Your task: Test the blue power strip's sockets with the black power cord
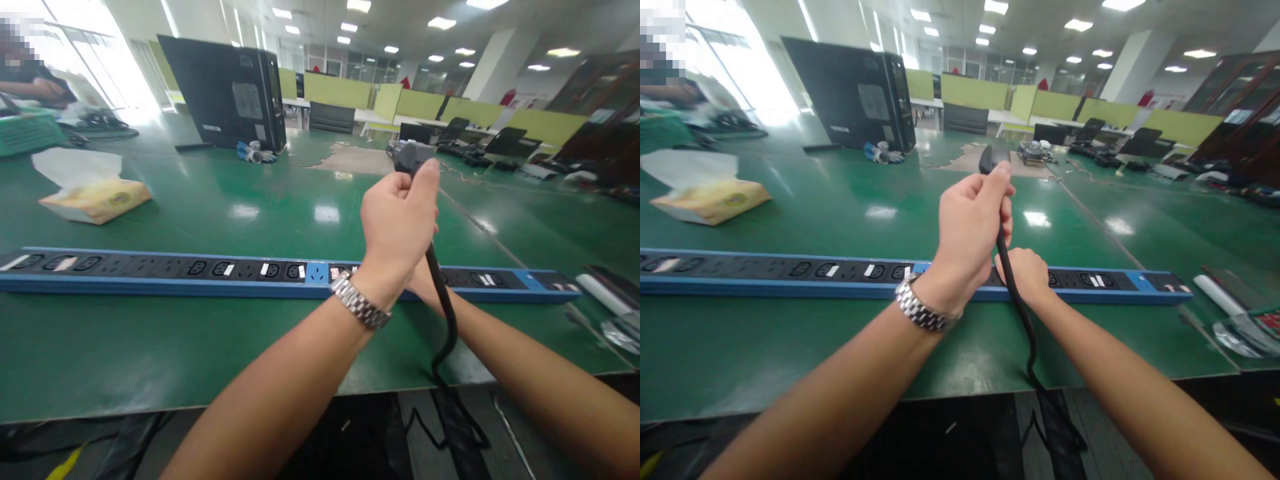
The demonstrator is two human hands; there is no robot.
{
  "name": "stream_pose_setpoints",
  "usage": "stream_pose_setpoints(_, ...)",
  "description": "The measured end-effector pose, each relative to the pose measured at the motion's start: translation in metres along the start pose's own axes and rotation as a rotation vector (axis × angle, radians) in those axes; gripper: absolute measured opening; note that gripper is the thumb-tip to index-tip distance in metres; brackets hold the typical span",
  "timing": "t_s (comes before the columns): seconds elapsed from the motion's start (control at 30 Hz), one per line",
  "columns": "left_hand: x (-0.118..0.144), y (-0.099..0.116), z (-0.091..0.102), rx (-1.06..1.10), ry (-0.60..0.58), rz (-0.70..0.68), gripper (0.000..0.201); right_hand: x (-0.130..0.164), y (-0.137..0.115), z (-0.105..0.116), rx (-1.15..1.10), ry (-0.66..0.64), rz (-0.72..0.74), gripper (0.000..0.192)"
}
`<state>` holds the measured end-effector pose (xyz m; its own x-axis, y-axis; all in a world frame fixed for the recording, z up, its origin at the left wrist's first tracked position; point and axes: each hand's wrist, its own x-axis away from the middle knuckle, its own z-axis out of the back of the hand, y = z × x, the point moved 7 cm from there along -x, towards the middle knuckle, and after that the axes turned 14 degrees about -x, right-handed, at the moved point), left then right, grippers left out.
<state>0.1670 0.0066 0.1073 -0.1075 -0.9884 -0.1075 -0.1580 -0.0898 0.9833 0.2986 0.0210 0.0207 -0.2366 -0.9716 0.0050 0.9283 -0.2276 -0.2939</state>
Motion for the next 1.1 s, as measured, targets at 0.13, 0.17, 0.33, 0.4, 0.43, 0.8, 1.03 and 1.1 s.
stream_pose_setpoints(0.13, 0.006, -0.005, 0.080, -0.076, 0.082, 0.114, 0.033, -0.004, 0.002, -0.003, 0.025, 0.027, -0.032, 0.053)
stream_pose_setpoints(0.17, 0.013, -0.020, 0.102, -0.161, 0.105, 0.186, 0.033, -0.006, 0.003, -0.004, 0.028, 0.039, -0.035, 0.054)
stream_pose_setpoints(0.33, 0.039, -0.077, 0.144, -0.456, 0.003, 0.358, 0.038, -0.008, 0.008, -0.007, 0.023, 0.079, -0.047, 0.054)
stream_pose_setpoints(0.4, 0.039, -0.080, 0.138, -0.494, -0.021, 0.347, 0.040, -0.007, 0.008, -0.007, 0.020, 0.075, -0.049, 0.054)
stream_pose_setpoints(0.43, 0.038, -0.078, 0.134, -0.499, -0.025, 0.334, 0.041, -0.007, 0.008, -0.006, 0.020, 0.077, -0.049, 0.054)
stream_pose_setpoints(0.8, 0.029, -0.084, 0.130, -0.473, -0.024, 0.347, 0.040, -0.007, 0.009, -0.005, 0.030, 0.078, -0.036, 0.052)
stream_pose_setpoints(1.03, 0.032, -0.085, 0.128, -0.368, -0.012, 0.377, 0.044, -0.008, 0.009, -0.006, 0.045, 0.080, -0.019, 0.052)
stream_pose_setpoints(1.1, 0.030, -0.088, 0.126, -0.365, -0.027, 0.389, 0.044, -0.008, 0.009, -0.006, 0.047, 0.073, -0.020, 0.053)
